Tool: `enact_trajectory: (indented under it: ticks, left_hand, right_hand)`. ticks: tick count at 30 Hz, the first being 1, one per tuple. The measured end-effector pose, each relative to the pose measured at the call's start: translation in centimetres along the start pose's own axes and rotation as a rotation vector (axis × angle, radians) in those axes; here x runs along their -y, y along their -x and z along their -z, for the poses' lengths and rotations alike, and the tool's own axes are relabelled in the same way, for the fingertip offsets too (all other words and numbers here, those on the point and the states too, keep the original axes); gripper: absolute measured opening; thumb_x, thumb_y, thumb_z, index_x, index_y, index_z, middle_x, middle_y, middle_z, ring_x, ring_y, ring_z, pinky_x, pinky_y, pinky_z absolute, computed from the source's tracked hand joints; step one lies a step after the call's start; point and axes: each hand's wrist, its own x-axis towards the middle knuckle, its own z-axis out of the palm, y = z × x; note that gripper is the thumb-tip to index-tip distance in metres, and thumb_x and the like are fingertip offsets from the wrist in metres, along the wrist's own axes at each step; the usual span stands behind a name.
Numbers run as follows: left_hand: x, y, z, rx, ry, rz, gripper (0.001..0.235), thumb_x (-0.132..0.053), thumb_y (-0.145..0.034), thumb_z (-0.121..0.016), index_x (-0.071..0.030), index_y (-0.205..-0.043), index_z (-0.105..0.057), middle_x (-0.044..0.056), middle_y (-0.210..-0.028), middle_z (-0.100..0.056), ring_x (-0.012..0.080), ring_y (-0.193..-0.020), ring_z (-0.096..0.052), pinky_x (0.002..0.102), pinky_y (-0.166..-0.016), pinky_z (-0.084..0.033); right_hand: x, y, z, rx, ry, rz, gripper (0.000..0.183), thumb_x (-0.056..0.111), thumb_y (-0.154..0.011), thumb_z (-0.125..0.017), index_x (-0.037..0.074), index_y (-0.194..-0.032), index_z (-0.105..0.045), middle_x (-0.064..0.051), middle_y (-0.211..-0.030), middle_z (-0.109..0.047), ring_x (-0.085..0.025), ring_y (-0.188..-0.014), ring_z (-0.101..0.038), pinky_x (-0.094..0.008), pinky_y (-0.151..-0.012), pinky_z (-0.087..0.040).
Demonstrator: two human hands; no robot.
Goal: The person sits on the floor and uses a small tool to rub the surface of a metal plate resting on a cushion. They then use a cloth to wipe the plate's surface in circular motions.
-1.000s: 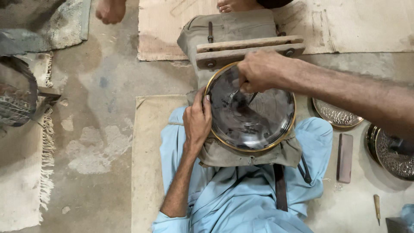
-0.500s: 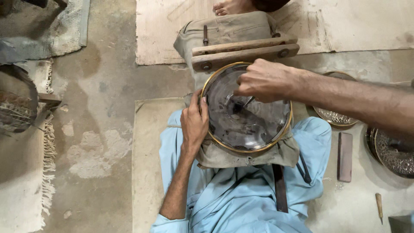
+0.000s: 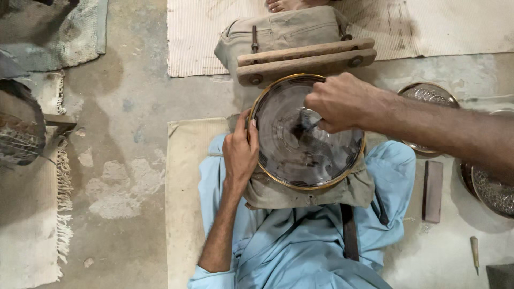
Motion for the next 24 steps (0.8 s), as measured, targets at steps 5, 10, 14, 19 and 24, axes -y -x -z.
enact_trajectory:
  ticks: [5,10,14,19,24]
  left_hand:
    - [-0.2,0.0,0.2,0.006,-0.007,0.019,0.033,-0.021,-0.103,-0.055,-0.010,-0.133,-0.064,0.022,-0.073,-0.071,0.0378,-0.068,-0.074,0.046,-0.056,-0.053]
    - [-0.1,-0.1,0.0,-0.022,-0.022,-0.030,0.032,-0.020,-0.104,-0.055,-0.008,-0.133,-0.064,0.023,-0.077,-0.071,0.0399,-0.071,-0.073,0.048,-0.059,-0.053]
    - [-0.1,-0.1,0.0,-0.012,-0.016,-0.017,0.034,-0.019,-0.103,-0.055,-0.008,-0.133,-0.063,0.024,-0.073,-0.070,0.0407,-0.070,-0.073,0.049,-0.061,-0.053]
    - [-0.1,0.0,-0.1,-0.013,-0.029,-0.038,0.032,-0.018,-0.105,-0.054,-0.007,-0.133,-0.063,0.025,-0.075,-0.070,0.0407,-0.070,-0.073,0.049,-0.061,-0.053]
    - [-0.2,-0.2,-0.1,-0.005,-0.033,-0.012,0.033,-0.018,-0.103,-0.054,-0.007,-0.133,-0.063,0.025,-0.074,-0.071,0.0391,-0.067,-0.073,0.048,-0.059,-0.053]
  right_hand:
    - [1.6,2.2,-0.7,-0.015,-0.183,-0.156,0.040,0.034,-0.077,-0.082,0.000,-0.095,-0.072,-0.020,-0.091,-0.074,-0.034,-0.084,-0.075,-0.045,-0.068,-0.064]
    - [3.7,1.0,0.0,0.183,-0.138,-0.236,0.028,0.023,-0.087,-0.069,0.002,-0.104,-0.072,-0.020,-0.099,-0.074,-0.032,-0.087,-0.077,-0.045,-0.070,-0.065]
    - [4.1,-0.7,1.8,0.327,-0.128,-0.209,0.022,0.018,-0.091,-0.064,0.003,-0.104,-0.075,-0.016,-0.089,-0.078,-0.027,-0.082,-0.077,-0.044,-0.069,-0.063]
    - [2.3,-0.6,3.0,0.414,-0.546,-0.312,0.022,0.004,-0.093,-0.060,-0.010,-0.092,-0.076,-0.018,-0.069,-0.077,-0.024,-0.053,-0.076,-0.034,-0.047,-0.059]
    - [2.4,0.9,2.2,0.423,-0.780,-0.314,0.027,0.010,-0.079,-0.085,-0.011,-0.094,-0.076,-0.015,-0.065,-0.074,-0.017,-0.050,-0.070,-0.030,-0.043,-0.053]
